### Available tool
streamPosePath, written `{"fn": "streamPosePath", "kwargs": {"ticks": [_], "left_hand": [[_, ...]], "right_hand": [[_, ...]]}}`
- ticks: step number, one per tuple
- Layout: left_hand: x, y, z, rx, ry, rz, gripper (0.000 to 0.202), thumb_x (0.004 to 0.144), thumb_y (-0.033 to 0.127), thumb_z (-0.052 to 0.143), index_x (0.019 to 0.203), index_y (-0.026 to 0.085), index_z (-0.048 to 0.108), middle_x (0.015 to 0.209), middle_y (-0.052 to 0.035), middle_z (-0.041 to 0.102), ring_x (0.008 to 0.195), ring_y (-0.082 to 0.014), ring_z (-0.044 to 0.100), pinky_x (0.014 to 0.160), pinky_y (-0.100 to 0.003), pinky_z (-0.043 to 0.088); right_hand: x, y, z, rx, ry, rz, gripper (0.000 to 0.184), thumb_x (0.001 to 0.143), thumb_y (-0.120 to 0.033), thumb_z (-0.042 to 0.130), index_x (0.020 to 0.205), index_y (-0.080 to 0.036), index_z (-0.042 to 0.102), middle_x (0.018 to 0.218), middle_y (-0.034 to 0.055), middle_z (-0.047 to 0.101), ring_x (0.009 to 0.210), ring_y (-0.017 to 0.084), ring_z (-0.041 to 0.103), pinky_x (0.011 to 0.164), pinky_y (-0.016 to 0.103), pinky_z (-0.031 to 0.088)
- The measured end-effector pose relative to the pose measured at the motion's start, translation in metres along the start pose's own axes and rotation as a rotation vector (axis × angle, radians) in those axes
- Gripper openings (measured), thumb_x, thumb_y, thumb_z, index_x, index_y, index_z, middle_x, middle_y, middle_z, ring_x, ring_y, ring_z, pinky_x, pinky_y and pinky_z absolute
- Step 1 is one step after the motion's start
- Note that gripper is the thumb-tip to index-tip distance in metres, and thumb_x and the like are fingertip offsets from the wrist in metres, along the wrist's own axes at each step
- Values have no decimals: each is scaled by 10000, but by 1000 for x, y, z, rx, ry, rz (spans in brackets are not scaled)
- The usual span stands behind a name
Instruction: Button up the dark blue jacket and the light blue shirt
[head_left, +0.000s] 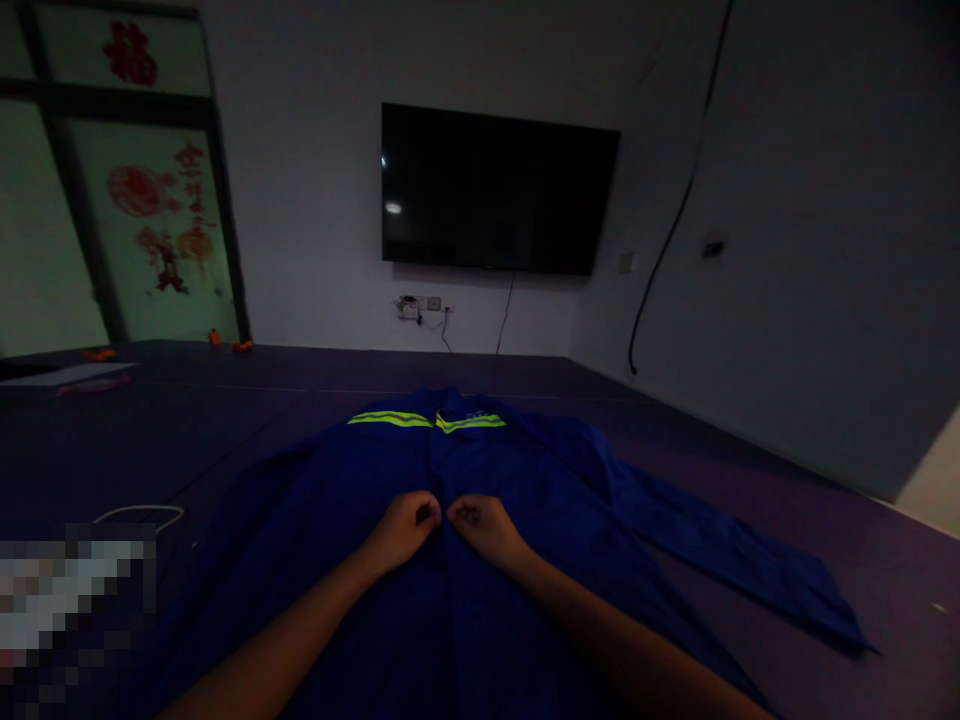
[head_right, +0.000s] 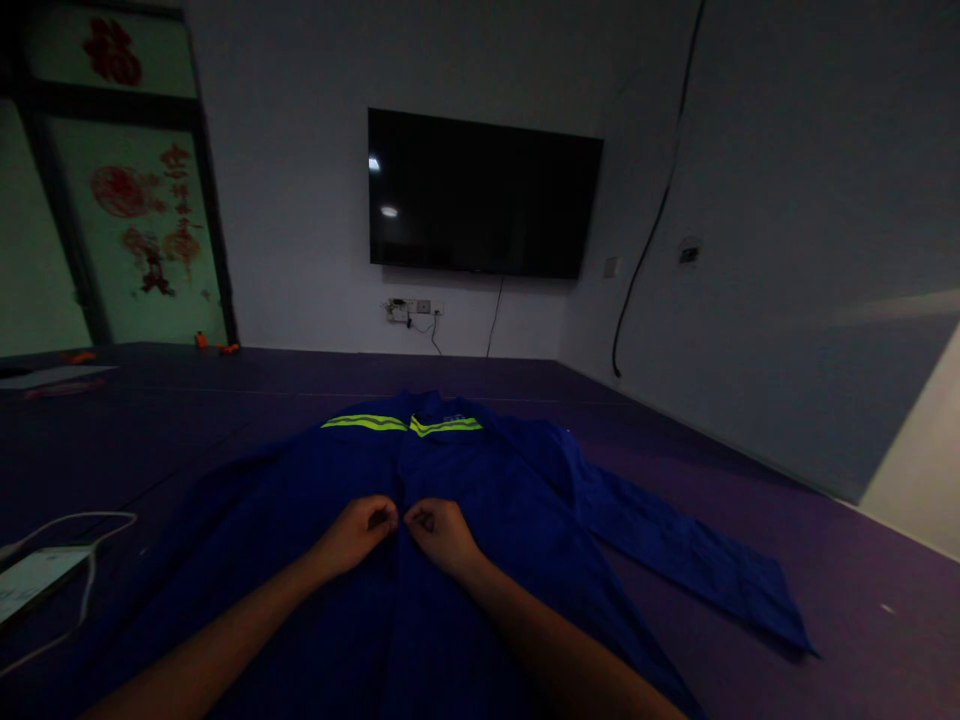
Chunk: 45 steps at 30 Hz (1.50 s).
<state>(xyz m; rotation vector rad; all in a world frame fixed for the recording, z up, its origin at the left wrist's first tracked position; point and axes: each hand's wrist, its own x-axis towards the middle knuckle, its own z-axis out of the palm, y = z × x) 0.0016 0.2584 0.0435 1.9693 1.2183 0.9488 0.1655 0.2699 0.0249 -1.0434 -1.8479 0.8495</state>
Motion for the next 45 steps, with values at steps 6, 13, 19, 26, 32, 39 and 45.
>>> {"fn": "streamPosePath", "kwargs": {"ticks": [6,13,19,26,32,39,45], "left_hand": [[1,-6,7,-30,74,5,107,669,179,445,644,159,547,629,2,564,621,-122,507,608,-224,379],[1,-6,8,-12,114,13,122,675,193,446,624,158,550,599,10,543,590,-115,485,592,-222,365],[2,-7,7,-3,131,12,139,693,207,456,613,155,557,610,-1,563,609,-119,507,595,-217,377],[4,-9,5,-58,142,-29,124,646,140,469,645,152,593,680,-25,627,678,-138,562,652,-230,420],[1,-3,5,-26,127,-19,126,669,195,477,634,150,590,658,-25,620,647,-138,556,627,-235,411],[0,-1,4,-51,96,-28,107,644,175,484,652,150,588,664,-21,624,651,-139,565,625,-234,419],[-1,6,4,-126,149,-16,88,682,231,509,670,160,560,662,-19,622,664,-136,578,633,-232,418]], "right_hand": [[-1,-2,-2,-25,2,7,122,714,-172,531,709,-153,651,643,10,629,568,108,545,523,196,400],[-1,1,-1,-16,10,18,68,692,-203,597,694,-153,642,610,-6,605,519,86,500,481,181,367],[-1,2,1,-14,12,24,54,686,-203,607,664,-156,624,558,-23,568,482,73,465,447,168,341],[-1,1,2,-42,58,18,39,659,-186,637,652,-160,609,556,-23,572,495,80,487,461,172,359],[-2,0,2,-21,63,42,70,638,-186,667,682,-160,618,549,-29,570,493,80,494,466,172,374],[-3,-4,1,-83,41,46,61,654,-199,660,699,-158,658,573,-14,606,498,87,515,456,172,376],[-3,-2,1,-104,47,31,54,663,-200,647,698,-164,666,564,-15,602,490,88,506,450,174,363]]}}
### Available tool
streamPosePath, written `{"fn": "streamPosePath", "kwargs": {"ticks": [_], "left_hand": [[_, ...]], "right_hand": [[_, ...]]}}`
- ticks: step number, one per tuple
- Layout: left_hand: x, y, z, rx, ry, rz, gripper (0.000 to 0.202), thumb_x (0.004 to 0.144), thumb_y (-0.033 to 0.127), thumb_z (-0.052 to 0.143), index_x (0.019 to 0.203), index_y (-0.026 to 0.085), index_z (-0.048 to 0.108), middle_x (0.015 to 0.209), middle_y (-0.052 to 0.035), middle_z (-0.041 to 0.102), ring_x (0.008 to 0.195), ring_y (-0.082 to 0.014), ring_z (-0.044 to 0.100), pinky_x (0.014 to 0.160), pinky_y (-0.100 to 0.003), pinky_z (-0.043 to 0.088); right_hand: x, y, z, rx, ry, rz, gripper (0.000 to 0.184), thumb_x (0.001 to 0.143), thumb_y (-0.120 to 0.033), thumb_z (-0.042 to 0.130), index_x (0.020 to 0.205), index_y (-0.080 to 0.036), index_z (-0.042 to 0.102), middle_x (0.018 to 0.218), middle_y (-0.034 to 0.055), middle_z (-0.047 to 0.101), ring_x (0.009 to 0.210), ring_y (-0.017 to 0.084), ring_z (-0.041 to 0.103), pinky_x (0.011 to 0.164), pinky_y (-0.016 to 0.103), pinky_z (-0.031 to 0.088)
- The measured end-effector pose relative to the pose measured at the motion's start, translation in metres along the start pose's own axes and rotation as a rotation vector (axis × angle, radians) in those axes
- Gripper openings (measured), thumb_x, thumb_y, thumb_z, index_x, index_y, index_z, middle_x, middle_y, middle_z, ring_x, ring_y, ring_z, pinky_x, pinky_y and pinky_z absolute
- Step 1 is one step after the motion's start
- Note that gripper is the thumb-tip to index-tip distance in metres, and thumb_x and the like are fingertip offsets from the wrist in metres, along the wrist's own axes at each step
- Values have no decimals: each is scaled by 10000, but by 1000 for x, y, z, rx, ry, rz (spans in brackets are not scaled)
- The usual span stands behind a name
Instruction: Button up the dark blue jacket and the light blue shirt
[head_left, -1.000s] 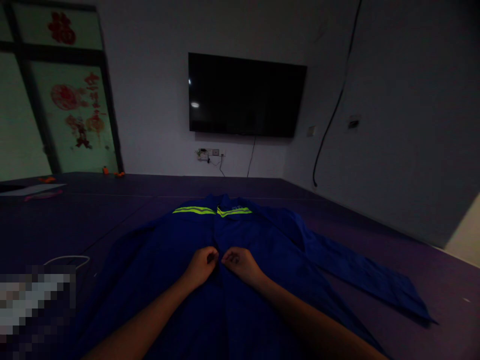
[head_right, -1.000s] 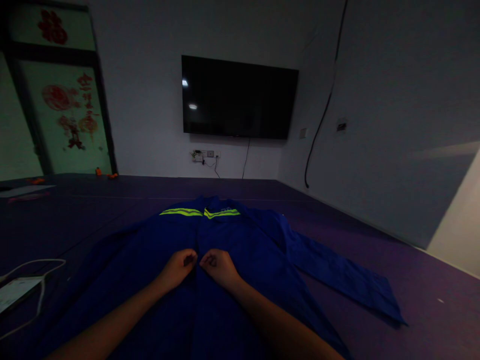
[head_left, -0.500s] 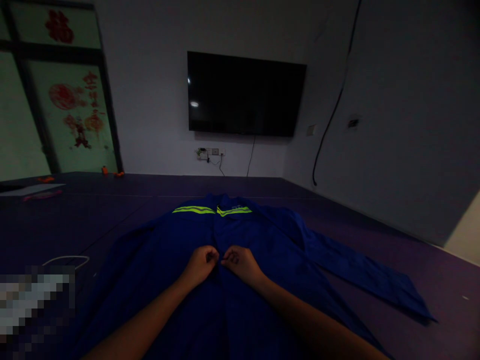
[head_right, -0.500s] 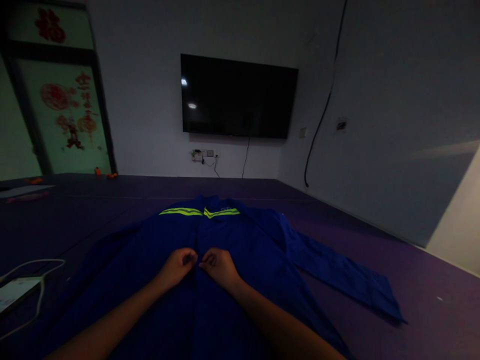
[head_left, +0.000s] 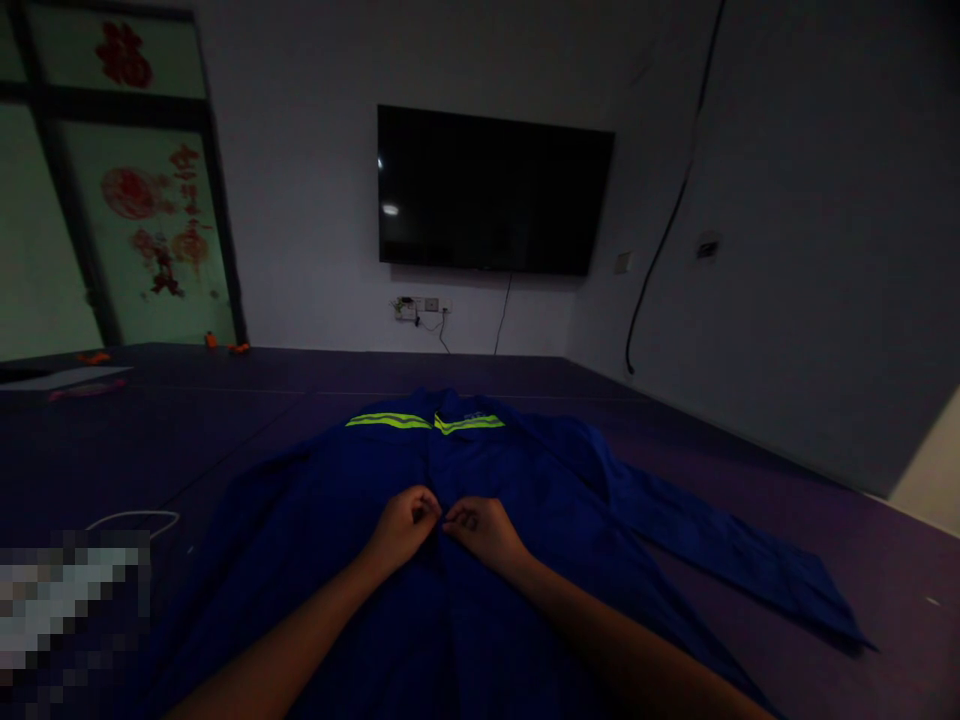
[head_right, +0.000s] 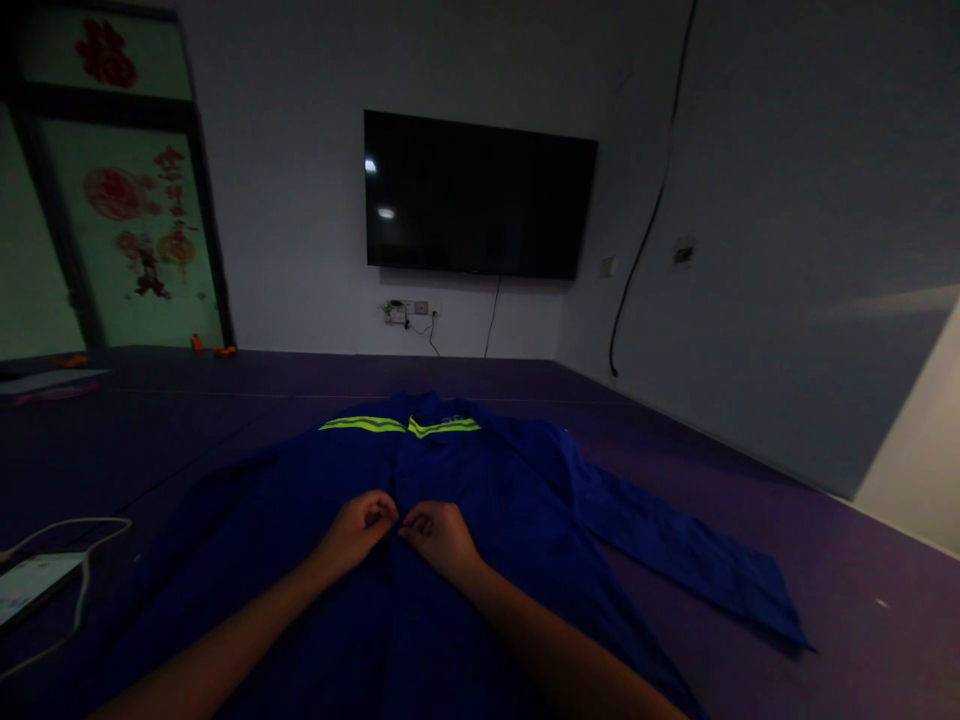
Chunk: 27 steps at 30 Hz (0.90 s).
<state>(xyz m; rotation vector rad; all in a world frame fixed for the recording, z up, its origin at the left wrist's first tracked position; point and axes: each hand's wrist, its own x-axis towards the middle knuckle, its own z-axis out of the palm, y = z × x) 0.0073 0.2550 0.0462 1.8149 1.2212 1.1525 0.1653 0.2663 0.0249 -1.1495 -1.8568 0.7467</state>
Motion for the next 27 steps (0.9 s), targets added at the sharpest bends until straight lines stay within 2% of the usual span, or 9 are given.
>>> {"fn": "streamPosePath", "kwargs": {"ticks": [3,9,14,23,27], "left_hand": [[-1,2,1,-37,14,-36,168,688,328,547,717,162,538,615,-4,604,594,-127,559,568,-225,392],[1,-7,4,-101,30,-91,145,628,228,550,752,160,519,587,18,588,536,-109,532,522,-212,356],[2,-9,4,-139,40,-134,162,617,206,549,769,159,521,567,32,574,504,-98,515,513,-209,359],[0,-9,3,-175,46,-135,224,616,163,524,840,150,536,593,26,586,512,-94,517,522,-204,379],[0,-10,5,-168,51,-130,250,623,140,499,869,148,542,606,25,588,524,-96,526,537,-205,388]], "right_hand": [[0,0,0,-6,-15,-13,50,672,-191,632,693,-162,666,559,-17,597,482,84,496,441,172,350],[-2,-5,0,-38,-6,-52,79,700,-181,595,684,-155,667,577,-5,616,487,83,491,448,174,332],[-3,-6,0,-69,1,-83,113,726,-181,560,691,-159,665,599,1,626,510,90,512,473,178,351],[-2,-6,-1,-86,5,-78,208,792,-280,523,674,-160,645,566,5,613,496,103,520,459,192,337],[-2,-5,-1,-74,-6,-79,159,777,-257,541,716,-170,660,605,4,632,516,103,535,476,190,355]]}}
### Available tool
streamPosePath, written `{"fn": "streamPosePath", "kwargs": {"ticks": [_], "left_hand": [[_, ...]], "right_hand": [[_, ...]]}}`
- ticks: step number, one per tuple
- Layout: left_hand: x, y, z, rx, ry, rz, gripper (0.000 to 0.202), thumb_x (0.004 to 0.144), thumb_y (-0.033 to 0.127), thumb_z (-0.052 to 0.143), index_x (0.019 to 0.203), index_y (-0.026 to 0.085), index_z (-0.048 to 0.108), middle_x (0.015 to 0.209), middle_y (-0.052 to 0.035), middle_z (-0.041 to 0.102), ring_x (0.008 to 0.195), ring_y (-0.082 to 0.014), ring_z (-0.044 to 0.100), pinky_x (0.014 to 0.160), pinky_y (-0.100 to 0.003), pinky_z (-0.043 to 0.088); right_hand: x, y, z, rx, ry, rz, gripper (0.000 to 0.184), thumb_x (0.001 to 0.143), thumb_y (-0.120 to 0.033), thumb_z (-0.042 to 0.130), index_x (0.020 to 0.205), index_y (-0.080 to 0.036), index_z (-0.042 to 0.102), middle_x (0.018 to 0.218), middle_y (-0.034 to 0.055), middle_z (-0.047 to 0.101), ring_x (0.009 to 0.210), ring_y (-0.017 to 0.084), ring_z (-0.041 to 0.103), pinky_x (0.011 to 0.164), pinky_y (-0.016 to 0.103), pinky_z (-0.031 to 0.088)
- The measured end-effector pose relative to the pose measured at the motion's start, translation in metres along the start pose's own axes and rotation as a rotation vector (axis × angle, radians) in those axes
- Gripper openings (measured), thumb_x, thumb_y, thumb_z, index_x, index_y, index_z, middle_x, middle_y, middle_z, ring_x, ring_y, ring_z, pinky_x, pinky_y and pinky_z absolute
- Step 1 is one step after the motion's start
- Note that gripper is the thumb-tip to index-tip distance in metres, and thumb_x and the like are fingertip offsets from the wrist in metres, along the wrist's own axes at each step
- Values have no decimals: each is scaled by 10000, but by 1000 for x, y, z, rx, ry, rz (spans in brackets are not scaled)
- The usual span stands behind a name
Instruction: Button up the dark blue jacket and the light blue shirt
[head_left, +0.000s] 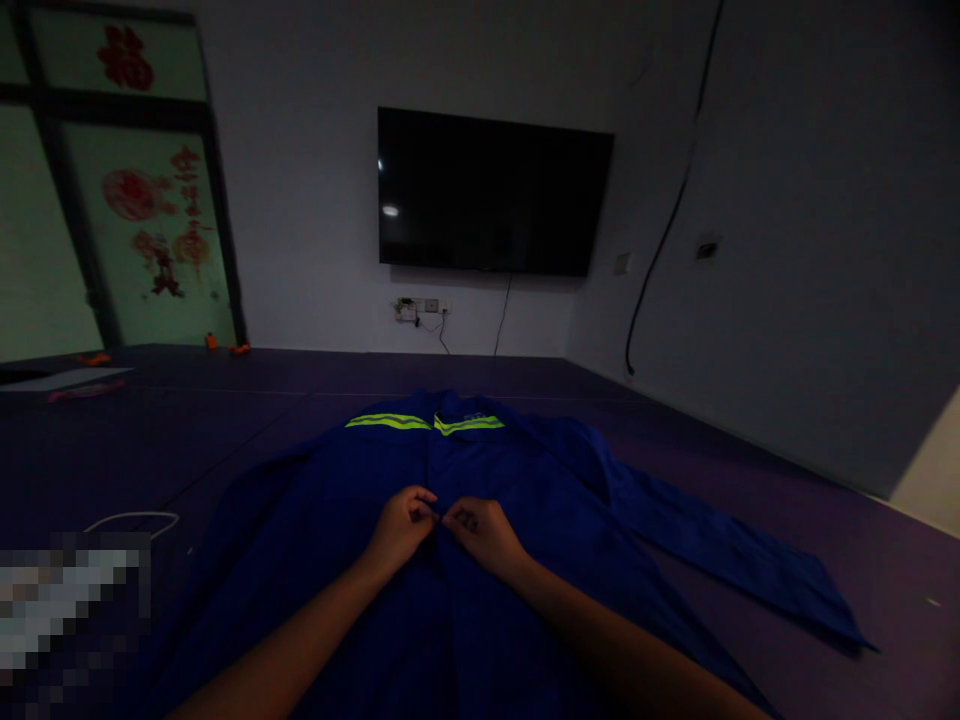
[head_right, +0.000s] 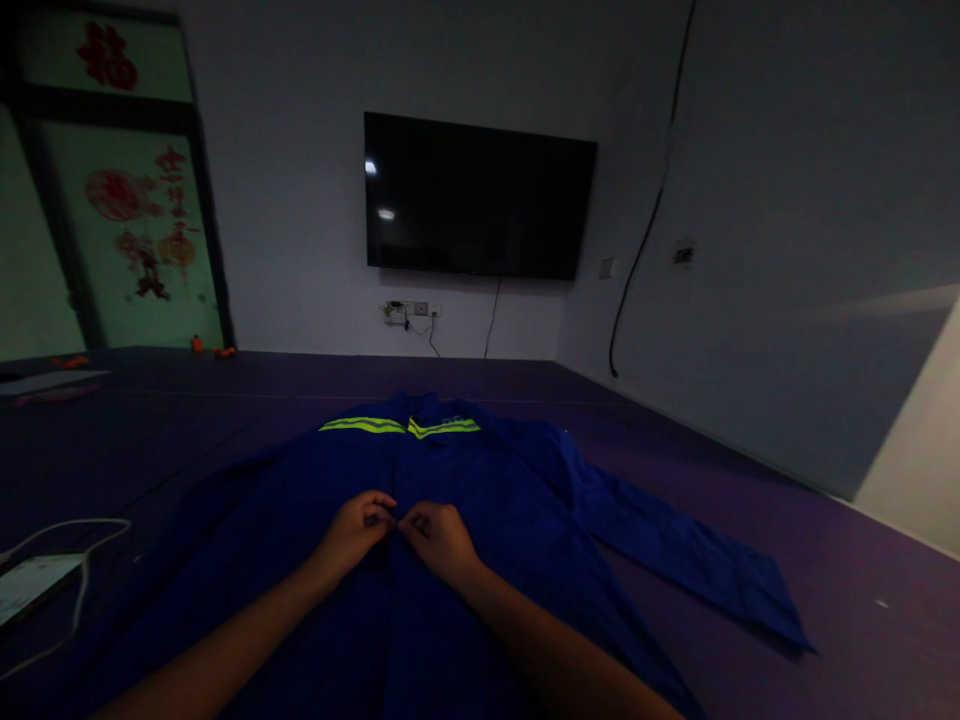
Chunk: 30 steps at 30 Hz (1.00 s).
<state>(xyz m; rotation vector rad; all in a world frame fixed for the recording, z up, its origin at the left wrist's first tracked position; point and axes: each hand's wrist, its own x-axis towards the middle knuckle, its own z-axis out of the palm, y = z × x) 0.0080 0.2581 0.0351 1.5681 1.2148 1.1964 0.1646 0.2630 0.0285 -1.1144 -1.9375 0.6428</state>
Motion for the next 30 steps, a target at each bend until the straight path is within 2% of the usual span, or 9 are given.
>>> {"fn": "streamPosePath", "kwargs": {"ticks": [11,16,30], "left_hand": [[-1,5,4,186,13,94,224,670,147,499,878,151,583,688,-2,587,667,-124,561,658,-235,420],[-2,4,4,281,5,100,241,709,174,490,928,162,590,677,0,583,657,-127,555,666,-239,413],[-1,1,3,222,-30,63,319,688,155,464,986,149,576,688,-6,589,691,-137,562,695,-257,420]], "right_hand": [[0,-2,2,-38,20,-13,116,749,-190,548,705,-172,653,588,-5,615,509,95,518,467,181,345],[-1,-3,1,-51,22,-32,114,746,-184,545,704,-173,651,581,-9,608,500,91,510,458,177,334],[-1,1,1,-41,4,-27,104,729,-171,545,724,-172,649,613,-4,619,519,99,533,478,184,356]]}}
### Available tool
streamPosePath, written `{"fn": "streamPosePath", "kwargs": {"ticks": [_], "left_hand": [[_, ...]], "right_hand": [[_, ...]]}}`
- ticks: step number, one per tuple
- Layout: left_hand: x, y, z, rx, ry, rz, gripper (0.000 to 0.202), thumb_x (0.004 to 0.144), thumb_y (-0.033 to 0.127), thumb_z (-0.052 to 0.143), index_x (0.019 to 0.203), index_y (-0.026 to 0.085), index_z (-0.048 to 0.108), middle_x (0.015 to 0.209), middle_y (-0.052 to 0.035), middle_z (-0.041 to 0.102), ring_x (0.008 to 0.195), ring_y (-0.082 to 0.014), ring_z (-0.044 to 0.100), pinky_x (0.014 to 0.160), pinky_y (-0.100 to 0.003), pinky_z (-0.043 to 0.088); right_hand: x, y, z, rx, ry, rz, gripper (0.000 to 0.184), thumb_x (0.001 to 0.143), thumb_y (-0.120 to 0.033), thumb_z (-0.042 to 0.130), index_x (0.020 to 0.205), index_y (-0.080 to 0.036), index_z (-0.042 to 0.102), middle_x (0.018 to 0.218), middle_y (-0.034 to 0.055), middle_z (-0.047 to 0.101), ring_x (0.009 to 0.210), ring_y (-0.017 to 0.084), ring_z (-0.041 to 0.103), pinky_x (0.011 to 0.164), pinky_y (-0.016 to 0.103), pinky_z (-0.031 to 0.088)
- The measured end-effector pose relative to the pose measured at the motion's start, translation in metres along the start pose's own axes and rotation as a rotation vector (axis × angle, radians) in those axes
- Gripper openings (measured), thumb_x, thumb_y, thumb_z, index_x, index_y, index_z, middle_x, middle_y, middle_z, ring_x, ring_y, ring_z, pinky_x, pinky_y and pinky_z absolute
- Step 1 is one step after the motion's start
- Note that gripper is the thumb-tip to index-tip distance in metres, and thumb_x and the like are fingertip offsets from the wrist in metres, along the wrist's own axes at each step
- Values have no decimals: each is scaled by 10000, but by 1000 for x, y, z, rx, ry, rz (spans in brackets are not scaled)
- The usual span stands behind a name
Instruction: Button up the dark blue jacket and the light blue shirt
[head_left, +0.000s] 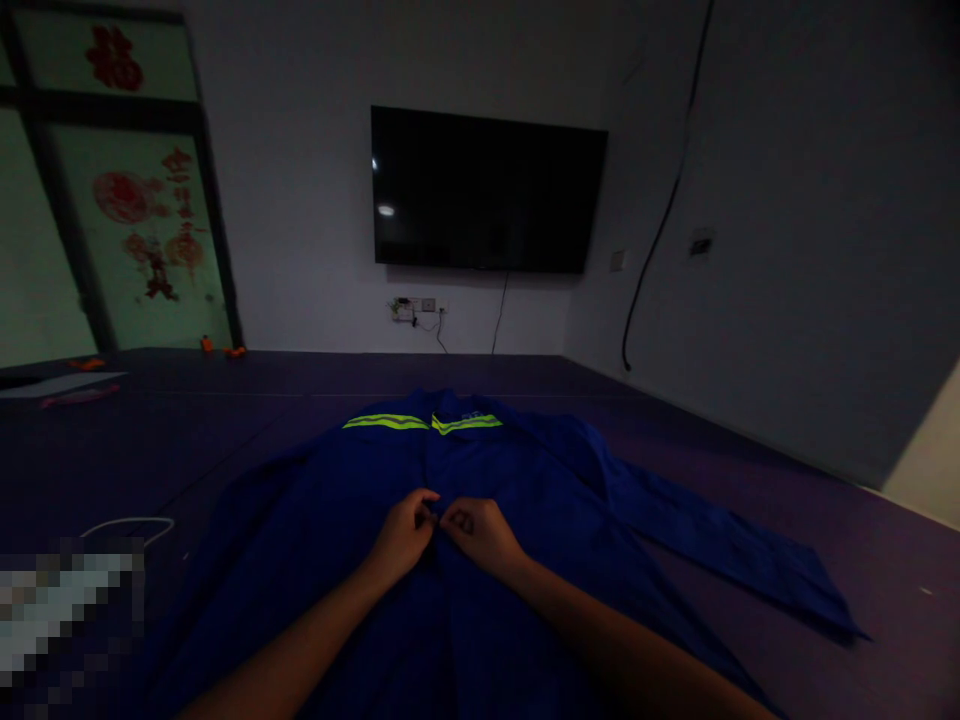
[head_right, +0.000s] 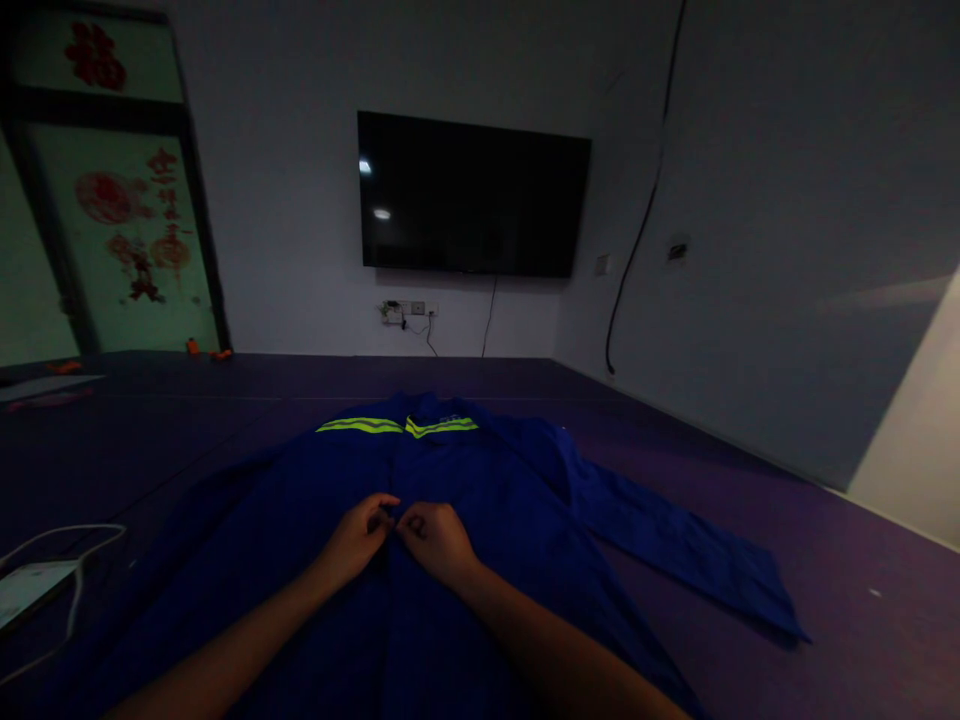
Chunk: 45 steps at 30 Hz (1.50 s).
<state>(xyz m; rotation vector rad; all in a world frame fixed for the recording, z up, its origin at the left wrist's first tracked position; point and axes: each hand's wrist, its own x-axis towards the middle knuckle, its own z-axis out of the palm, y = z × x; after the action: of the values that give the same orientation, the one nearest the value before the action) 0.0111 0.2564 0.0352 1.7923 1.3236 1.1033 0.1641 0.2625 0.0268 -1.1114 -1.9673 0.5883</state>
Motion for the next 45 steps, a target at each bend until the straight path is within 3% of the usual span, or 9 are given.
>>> {"fn": "streamPosePath", "kwargs": {"ticks": [19,26,45], "left_hand": [[-2,-1,3,44,19,-26,349,675,128,481,1011,150,573,716,-3,569,674,-124,548,665,-249,426],[0,-2,3,-33,25,-33,362,640,84,493,988,138,574,702,7,557,662,-112,543,649,-232,421],[0,0,3,-120,40,-14,376,601,73,477,957,140,576,661,18,555,625,-103,535,613,-216,402]], "right_hand": [[-1,-4,-2,-30,-20,4,113,745,-186,536,726,-173,647,592,-10,598,515,97,521,469,180,342],[0,1,0,-25,12,14,182,730,-192,553,881,-176,654,595,-15,586,510,99,517,488,191,362],[0,-2,-1,-43,1,28,100,701,-137,542,721,-175,633,577,-18,593,504,92,514,479,177,354]]}}
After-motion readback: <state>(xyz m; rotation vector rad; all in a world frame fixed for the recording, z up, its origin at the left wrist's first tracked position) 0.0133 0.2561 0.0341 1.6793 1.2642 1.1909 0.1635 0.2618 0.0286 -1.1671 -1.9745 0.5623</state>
